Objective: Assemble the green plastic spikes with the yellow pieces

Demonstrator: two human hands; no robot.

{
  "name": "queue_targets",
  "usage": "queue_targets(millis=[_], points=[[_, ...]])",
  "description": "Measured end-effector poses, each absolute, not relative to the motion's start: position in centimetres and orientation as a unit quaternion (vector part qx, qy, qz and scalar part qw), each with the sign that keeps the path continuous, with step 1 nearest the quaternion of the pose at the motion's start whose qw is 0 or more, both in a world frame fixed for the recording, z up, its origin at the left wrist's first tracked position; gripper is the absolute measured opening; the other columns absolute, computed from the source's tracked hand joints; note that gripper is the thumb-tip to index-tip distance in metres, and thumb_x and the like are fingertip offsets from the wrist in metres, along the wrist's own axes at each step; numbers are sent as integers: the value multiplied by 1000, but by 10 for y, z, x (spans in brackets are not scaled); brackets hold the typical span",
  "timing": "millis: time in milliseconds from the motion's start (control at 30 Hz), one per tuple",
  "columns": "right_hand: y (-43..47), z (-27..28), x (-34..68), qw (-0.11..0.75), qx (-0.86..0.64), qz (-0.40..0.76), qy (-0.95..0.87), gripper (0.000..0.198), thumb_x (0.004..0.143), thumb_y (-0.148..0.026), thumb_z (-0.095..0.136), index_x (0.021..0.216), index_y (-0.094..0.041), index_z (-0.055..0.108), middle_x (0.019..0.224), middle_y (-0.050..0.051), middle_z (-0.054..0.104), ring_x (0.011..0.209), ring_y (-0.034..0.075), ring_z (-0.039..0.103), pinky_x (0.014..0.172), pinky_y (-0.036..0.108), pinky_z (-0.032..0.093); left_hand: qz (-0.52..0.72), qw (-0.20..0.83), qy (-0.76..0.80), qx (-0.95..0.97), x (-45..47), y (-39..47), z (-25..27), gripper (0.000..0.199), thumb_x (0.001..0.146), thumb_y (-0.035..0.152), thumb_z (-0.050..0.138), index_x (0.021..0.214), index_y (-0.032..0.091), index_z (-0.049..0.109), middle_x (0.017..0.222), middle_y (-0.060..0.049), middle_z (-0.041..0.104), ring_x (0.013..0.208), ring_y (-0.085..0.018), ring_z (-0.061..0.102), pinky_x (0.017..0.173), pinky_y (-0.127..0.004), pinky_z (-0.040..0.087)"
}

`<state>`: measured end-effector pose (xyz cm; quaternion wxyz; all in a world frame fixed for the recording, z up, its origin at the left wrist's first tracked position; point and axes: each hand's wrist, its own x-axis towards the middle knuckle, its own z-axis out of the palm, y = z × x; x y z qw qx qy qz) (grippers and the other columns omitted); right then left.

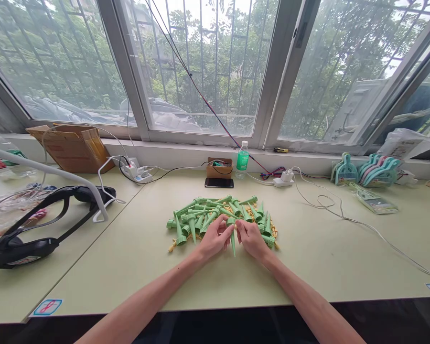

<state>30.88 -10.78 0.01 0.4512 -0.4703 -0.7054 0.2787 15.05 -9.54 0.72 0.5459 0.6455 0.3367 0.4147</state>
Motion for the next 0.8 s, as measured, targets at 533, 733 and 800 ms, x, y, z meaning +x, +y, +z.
queue_targets(millis=[533, 733, 800], points=[[-108, 2, 308, 452, -490, 267, -696, 60, 99, -53, 29, 50, -21, 43, 44, 0, 48, 43, 13, 43, 50, 27, 34, 407, 485, 352, 689, 149, -98, 8, 30, 85, 47, 59, 96, 20, 51, 59, 5, 48, 48, -10, 49, 46, -22, 44], [-109, 3, 309, 446, -498, 265, -695, 63, 100, -49, 29, 44, -21, 42, 40, 0, 47, 40, 13, 43, 50, 27, 35, 400, 442, 355, 720, 149, -99, 7, 25, 85, 41, 59, 95, 19, 53, 62, 4, 48, 53, -10, 46, 49, -23, 44], [-109, 4, 309, 445, -500, 264, -695, 64, 100, -47, 30, 43, -21, 42, 39, 1, 48, 39, 12, 44, 51, 27, 36, 397, 437, 351, 727, 149, -98, 7, 25, 85, 41, 60, 94, 19, 54, 64, 3, 48, 55, -11, 47, 50, -23, 44]])
